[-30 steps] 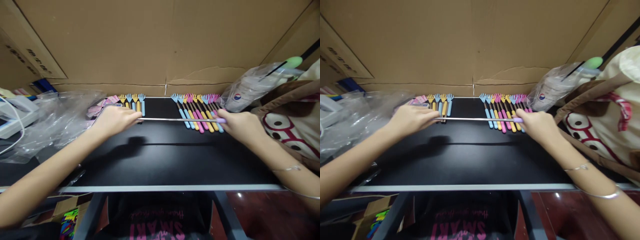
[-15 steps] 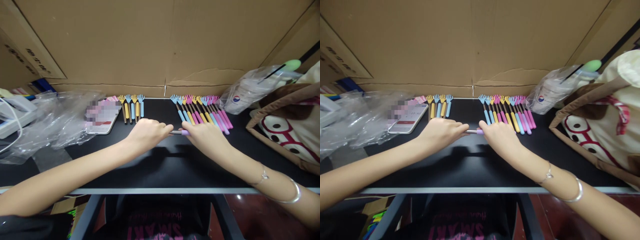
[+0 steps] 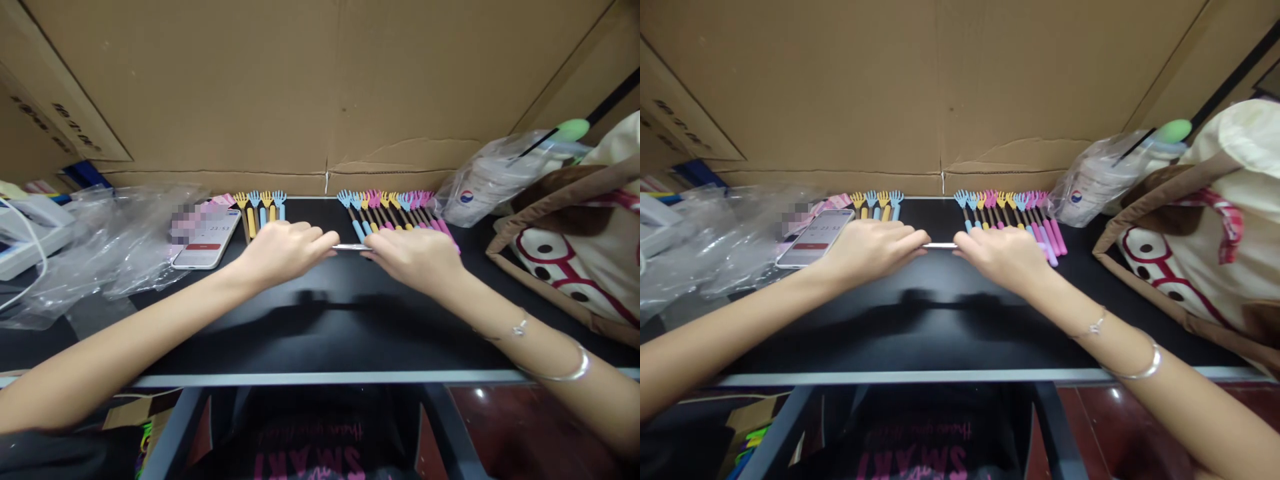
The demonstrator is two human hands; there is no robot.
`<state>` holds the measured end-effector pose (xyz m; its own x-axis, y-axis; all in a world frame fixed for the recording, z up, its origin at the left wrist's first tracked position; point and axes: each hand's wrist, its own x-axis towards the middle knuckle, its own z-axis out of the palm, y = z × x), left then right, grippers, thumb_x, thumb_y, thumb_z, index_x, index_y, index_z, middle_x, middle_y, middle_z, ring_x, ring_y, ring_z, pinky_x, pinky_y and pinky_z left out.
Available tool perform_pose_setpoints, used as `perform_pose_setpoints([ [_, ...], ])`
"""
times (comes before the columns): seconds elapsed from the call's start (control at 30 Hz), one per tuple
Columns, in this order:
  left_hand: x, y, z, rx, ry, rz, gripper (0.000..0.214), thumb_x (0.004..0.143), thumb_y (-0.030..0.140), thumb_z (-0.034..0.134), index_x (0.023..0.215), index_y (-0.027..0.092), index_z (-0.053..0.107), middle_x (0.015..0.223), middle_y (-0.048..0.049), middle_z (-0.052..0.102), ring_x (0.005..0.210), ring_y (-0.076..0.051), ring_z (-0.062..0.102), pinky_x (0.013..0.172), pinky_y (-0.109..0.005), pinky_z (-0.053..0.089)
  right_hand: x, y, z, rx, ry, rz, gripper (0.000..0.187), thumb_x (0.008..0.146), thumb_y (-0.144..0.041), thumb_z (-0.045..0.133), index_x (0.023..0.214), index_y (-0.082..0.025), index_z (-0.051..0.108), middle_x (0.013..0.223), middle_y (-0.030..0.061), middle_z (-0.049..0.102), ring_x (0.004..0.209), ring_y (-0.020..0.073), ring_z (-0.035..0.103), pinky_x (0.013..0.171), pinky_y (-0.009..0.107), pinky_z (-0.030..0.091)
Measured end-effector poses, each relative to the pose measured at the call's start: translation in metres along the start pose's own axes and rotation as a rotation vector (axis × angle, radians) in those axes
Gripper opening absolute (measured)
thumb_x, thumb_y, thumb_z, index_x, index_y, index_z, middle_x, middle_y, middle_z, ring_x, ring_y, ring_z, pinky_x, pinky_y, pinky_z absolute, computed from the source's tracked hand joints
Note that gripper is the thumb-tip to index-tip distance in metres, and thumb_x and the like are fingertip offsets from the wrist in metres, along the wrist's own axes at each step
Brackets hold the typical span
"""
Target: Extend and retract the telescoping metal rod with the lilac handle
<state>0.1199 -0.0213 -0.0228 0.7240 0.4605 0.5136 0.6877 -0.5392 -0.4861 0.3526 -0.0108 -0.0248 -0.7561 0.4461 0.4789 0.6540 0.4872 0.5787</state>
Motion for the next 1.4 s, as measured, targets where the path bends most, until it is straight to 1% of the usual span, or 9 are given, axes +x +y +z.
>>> perform_pose_setpoints([
  [0.13, -0.034, -0.046, -0.001, 0.140, -0.033, -0.004, 0.030, 0.092, 0.034, 0.039, 0.070, 0.019, 0.053, 0.060, 0.0001, 0.057, 0.058, -0.012, 0.049, 0.047, -0.025, 0.022, -0.037, 0.051, 0.011, -0.034, -0.146, 0.110, 0.045, 0.091, -0.047, 0.030, 0.076, -0.018, 0.061, 0.065, 0.0026, 0.062, 0.055, 0.0102, 0.050, 0.050, 0.025, 0.019],
  [0.27, -0.092, -0.103, -0.005, 0.257, -0.150, -0.107, 0.028, 0.091, 0.031, 0.037, 0.069, 0.021, 0.051, 0.064, 0.0013, 0.056, 0.061, -0.011, 0.040, 0.050, -0.023, 0.024, -0.092, 0.114, 0.019, -0.089, -0.386, 0.293, 0.040, 0.086, -0.049, 0.041, 0.084, -0.016, 0.064, 0.079, 0.0109, 0.066, 0.071, 0.0146, 0.053, 0.056, 0.025, 0.025],
  [0.37, -0.126, -0.129, -0.010, 0.235, -0.193, -0.225, 0.030, 0.089, 0.030, 0.036, 0.061, 0.020, 0.043, 0.056, 0.0007, 0.046, 0.059, -0.013, 0.033, 0.049, -0.024, 0.021, -0.120, 0.145, 0.022, -0.105, -0.570, 0.435, 0.038, 0.079, -0.050, 0.052, 0.083, -0.015, 0.065, 0.081, 0.0151, 0.065, 0.072, 0.0163, 0.052, 0.054, 0.027, 0.024],
  [0.5, -0.141, -0.138, -0.015, 0.185, -0.185, -0.324, 0.029, 0.086, 0.031, 0.038, 0.060, 0.020, 0.042, 0.056, 0.0000, 0.045, 0.060, -0.014, 0.031, 0.049, -0.024, 0.019, -0.127, 0.157, 0.026, -0.105, -0.623, 0.501, 0.038, 0.076, -0.049, 0.055, 0.086, -0.014, 0.065, 0.088, 0.0182, 0.063, 0.074, 0.0168, 0.049, 0.055, 0.028, 0.023],
  [0.63, -0.141, -0.139, -0.016, 0.236, -0.187, -0.275, 0.031, 0.088, 0.030, 0.034, 0.060, 0.020, 0.042, 0.057, 0.0001, 0.048, 0.063, -0.014, 0.035, 0.051, -0.025, 0.023, -0.124, 0.153, 0.025, -0.069, -0.635, 0.491, 0.040, 0.076, -0.050, 0.053, 0.088, -0.014, 0.065, 0.090, 0.0176, 0.063, 0.075, 0.0171, 0.048, 0.055, 0.028, 0.024],
  [0.83, -0.150, -0.140, -0.011, 0.335, -0.141, -0.201, 0.024, 0.089, 0.027, 0.037, 0.068, 0.022, 0.047, 0.059, 0.0026, 0.053, 0.062, -0.012, 0.039, 0.051, -0.023, 0.027, -0.127, 0.146, 0.026, -0.093, -0.469, 0.479, 0.029, 0.078, -0.039, 0.051, 0.085, -0.013, 0.063, 0.088, 0.0177, 0.062, 0.080, 0.0185, 0.050, 0.059, 0.027, 0.029],
  [1.0, -0.145, -0.132, -0.008, 0.335, -0.102, -0.197, 0.019, 0.090, 0.030, 0.039, 0.077, 0.026, 0.053, 0.060, 0.0043, 0.056, 0.061, -0.012, 0.041, 0.049, -0.022, 0.026, -0.112, 0.125, 0.020, -0.129, -0.374, 0.467, 0.026, 0.082, -0.035, 0.045, 0.085, -0.016, 0.062, 0.083, 0.0137, 0.063, 0.074, 0.0175, 0.049, 0.060, 0.027, 0.028],
  [1.07, -0.130, -0.120, -0.007, 0.324, -0.111, -0.153, 0.020, 0.091, 0.030, 0.039, 0.079, 0.026, 0.054, 0.064, 0.0044, 0.060, 0.063, -0.012, 0.044, 0.051, -0.022, 0.028, -0.098, 0.109, 0.016, -0.099, -0.349, 0.374, 0.029, 0.086, -0.036, 0.040, 0.085, -0.017, 0.061, 0.082, 0.0112, 0.064, 0.074, 0.0168, 0.051, 0.060, 0.026, 0.028],
  [1.4, -0.016, -0.008, 0.001, 0.003, -0.030, -0.007, 0.031, 0.092, 0.032, 0.038, 0.070, 0.019, 0.056, 0.057, 0.0005, 0.059, 0.054, -0.011, 0.054, 0.045, -0.025, 0.020, -0.011, -0.006, -0.006, 0.110, -0.167, 0.106, 0.028, 0.091, -0.031, 0.036, 0.074, -0.019, 0.055, 0.061, 0.0002, 0.057, 0.052, 0.0103, 0.047, 0.048, 0.026, 0.012],
])
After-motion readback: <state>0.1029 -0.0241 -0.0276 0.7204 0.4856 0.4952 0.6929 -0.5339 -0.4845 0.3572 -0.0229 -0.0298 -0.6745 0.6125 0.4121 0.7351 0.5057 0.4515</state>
